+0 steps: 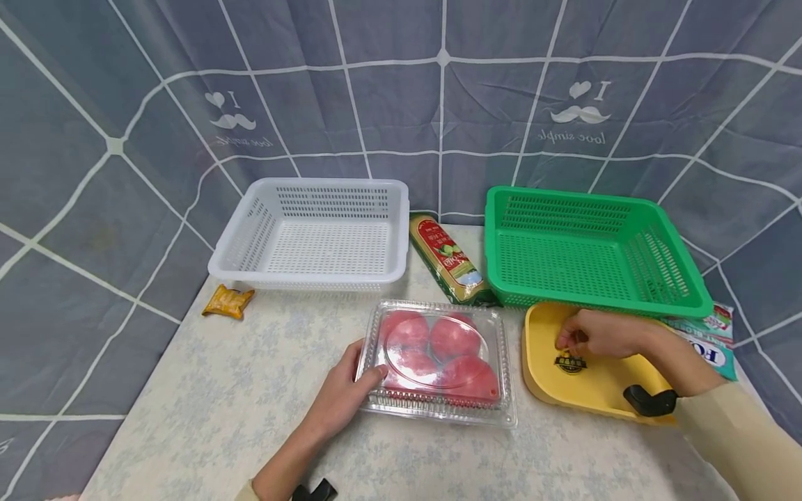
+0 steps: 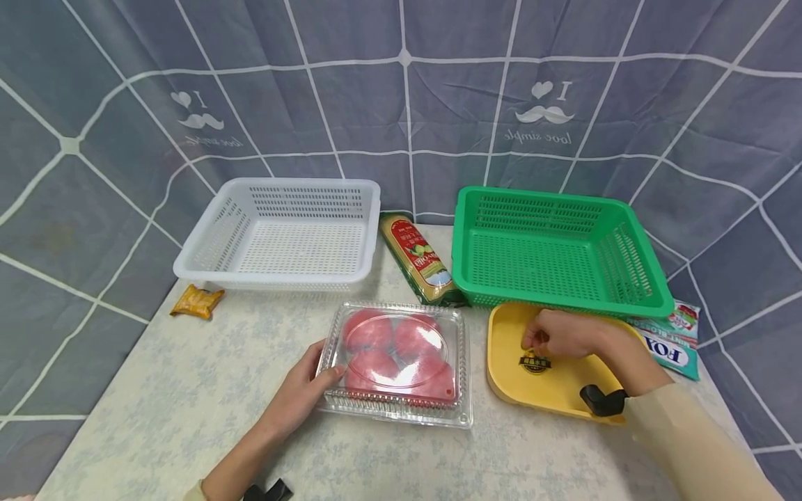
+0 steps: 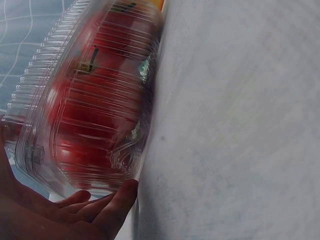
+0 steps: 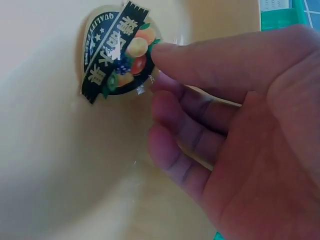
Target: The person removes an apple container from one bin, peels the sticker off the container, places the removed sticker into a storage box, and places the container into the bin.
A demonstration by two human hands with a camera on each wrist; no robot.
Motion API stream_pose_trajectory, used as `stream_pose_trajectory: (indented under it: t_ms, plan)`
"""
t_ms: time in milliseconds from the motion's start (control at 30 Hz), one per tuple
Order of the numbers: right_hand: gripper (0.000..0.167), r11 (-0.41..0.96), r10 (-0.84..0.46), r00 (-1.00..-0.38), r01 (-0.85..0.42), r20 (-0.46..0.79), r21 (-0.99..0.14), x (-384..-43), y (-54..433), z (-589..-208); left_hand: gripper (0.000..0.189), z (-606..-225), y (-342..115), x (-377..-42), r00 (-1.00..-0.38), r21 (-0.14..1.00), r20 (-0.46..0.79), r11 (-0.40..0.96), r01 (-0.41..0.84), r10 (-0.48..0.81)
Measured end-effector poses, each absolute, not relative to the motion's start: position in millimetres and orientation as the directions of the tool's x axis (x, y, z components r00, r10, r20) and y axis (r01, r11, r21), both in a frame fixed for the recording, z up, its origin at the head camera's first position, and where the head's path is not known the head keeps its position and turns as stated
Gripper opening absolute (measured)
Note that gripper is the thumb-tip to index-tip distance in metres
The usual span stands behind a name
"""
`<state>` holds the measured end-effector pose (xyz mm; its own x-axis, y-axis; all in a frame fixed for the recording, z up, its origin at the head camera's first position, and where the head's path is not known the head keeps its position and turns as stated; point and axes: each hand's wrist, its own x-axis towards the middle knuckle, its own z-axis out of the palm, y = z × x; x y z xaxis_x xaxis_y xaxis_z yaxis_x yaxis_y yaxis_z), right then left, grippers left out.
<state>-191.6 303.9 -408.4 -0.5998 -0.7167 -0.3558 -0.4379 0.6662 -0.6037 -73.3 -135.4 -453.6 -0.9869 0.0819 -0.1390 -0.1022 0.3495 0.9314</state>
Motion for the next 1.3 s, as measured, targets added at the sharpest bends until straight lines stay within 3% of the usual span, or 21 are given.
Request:
stream_pose_trajectory:
  t_ms: [333,633,1300]
  plan:
    - [0.033,0.689,-0.701,-0.615,-0.45,-0.361,-0.568,-186.2,302.1,-404.5,0.059,-454.1,-135.2,-73.5,-0.988,0.929,-0.135,0.358,-0.099,0.078]
    - [0.057,0.723,-0.653,-0.677,-0.425,-0.339,-0.544,-175.8,297.0,-393.2,0.059,-453.0,-134.9,-72.4,-0.989,0.926,-0.136,0.363,-0.104,0.064]
    - [0.047,0.741,-0.573,-0.813,-0.46,-0.104,-0.49,-145.0,282.7,-386.4,0.068,-451.6,-135.7,-72.2,-0.992,0.931,-0.11,0.356,-0.081,0.062]
